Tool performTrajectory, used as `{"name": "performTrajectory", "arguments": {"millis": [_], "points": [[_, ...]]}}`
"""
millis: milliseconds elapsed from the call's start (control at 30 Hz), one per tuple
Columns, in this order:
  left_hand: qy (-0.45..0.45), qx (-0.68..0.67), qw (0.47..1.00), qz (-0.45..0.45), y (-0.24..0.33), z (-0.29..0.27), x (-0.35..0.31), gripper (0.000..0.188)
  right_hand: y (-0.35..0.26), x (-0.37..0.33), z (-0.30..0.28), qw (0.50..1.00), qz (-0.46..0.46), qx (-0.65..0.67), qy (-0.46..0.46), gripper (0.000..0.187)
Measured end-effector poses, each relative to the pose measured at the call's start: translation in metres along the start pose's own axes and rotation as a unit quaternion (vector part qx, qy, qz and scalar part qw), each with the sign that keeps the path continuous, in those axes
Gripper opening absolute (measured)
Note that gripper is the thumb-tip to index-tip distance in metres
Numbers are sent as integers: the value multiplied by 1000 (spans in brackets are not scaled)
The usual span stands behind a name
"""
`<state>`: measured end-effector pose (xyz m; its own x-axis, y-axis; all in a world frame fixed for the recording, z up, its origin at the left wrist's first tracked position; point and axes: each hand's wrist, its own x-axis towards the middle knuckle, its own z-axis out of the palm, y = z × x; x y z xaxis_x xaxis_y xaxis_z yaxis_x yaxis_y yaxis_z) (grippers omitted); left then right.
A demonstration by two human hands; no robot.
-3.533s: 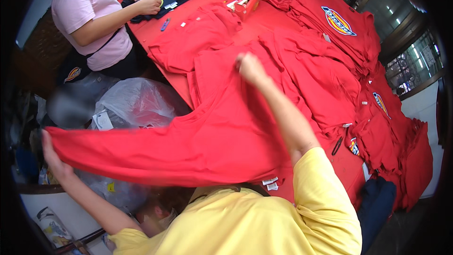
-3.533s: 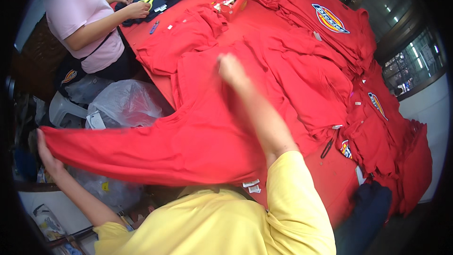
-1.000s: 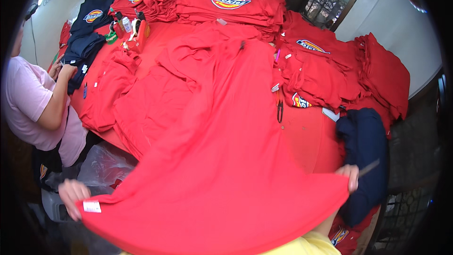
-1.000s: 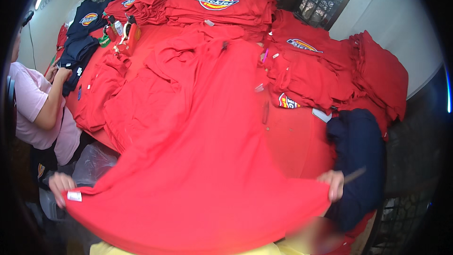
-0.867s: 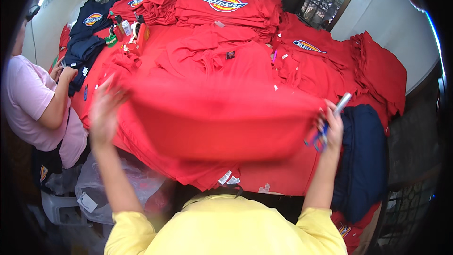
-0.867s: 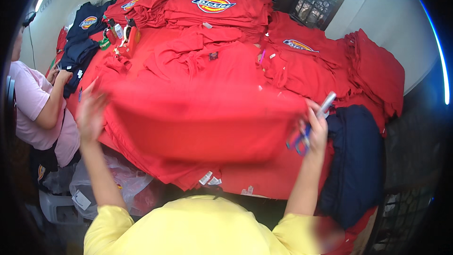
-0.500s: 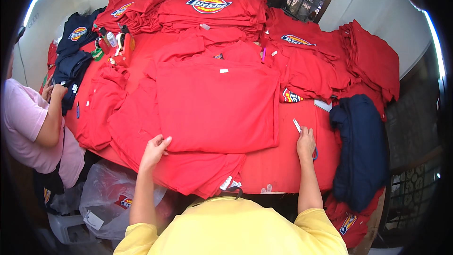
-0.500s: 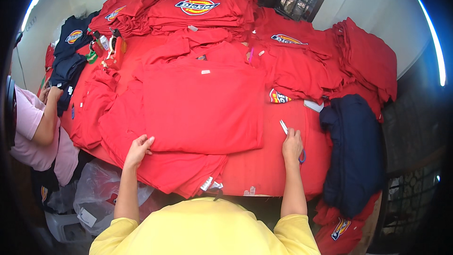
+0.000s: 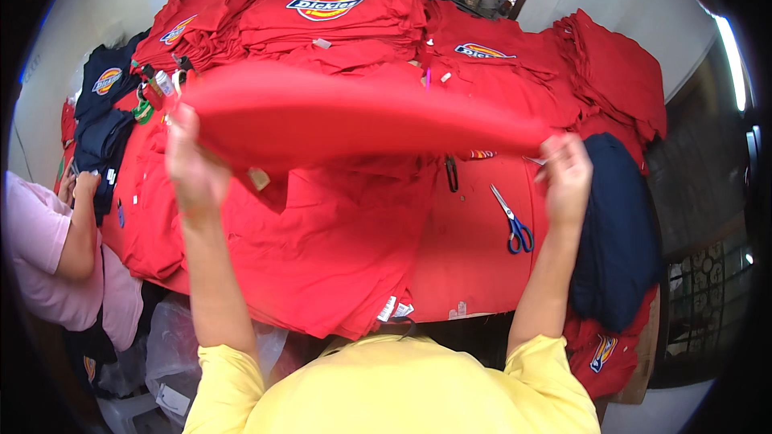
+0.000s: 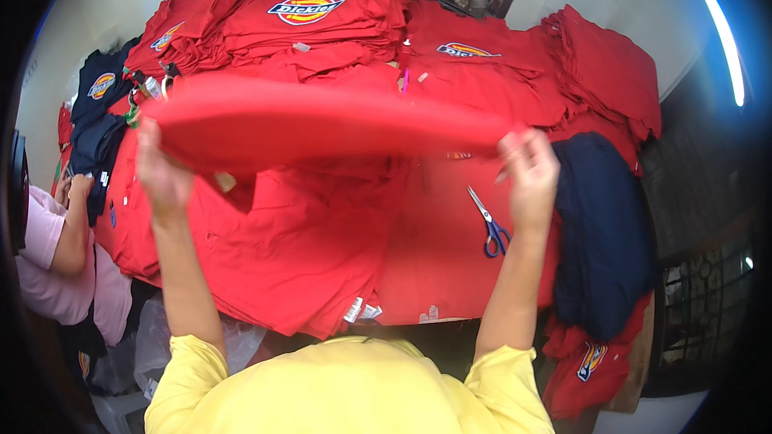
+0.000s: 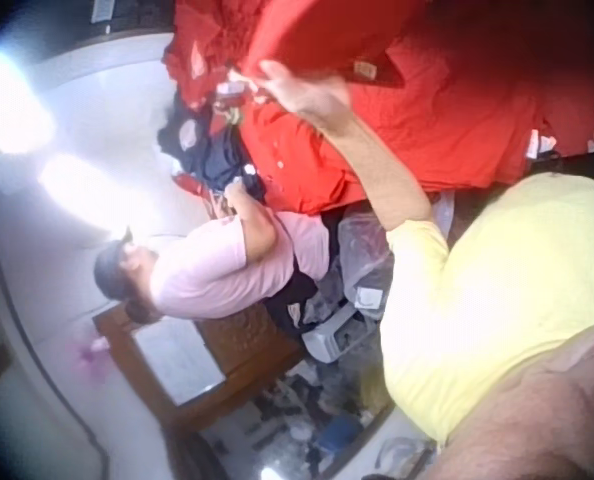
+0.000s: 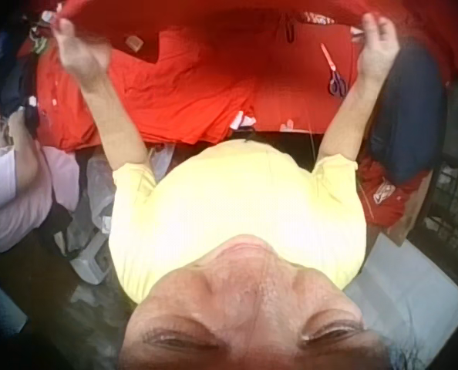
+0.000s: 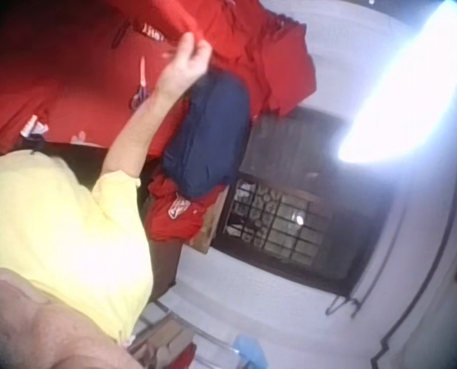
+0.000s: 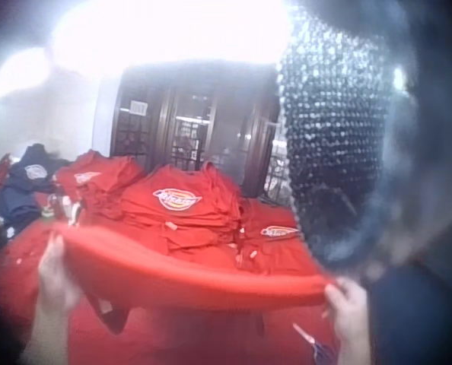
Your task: The person processes red shirts by hand, including marking tags with a pen and using scissors to trim thread or tags.
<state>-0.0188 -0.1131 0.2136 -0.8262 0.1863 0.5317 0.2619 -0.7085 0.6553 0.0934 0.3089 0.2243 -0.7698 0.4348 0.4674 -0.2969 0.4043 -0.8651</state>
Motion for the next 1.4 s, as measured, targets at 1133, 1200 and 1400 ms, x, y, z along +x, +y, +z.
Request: {"name": "performTrajectory", "arguments": {"millis": [1133,1200,1400], "points": [[-92,485,737,-462,-271,257,-166,65,14,93,-238,845,194,422,-265,21],[-19,452,771,-448,-235,277,-120,43,6,104,-260,894,91,286,-332,20],[25,605,791,-91,-141,242,70,22,31,211,-296,946,18,298,-124,14]]}}
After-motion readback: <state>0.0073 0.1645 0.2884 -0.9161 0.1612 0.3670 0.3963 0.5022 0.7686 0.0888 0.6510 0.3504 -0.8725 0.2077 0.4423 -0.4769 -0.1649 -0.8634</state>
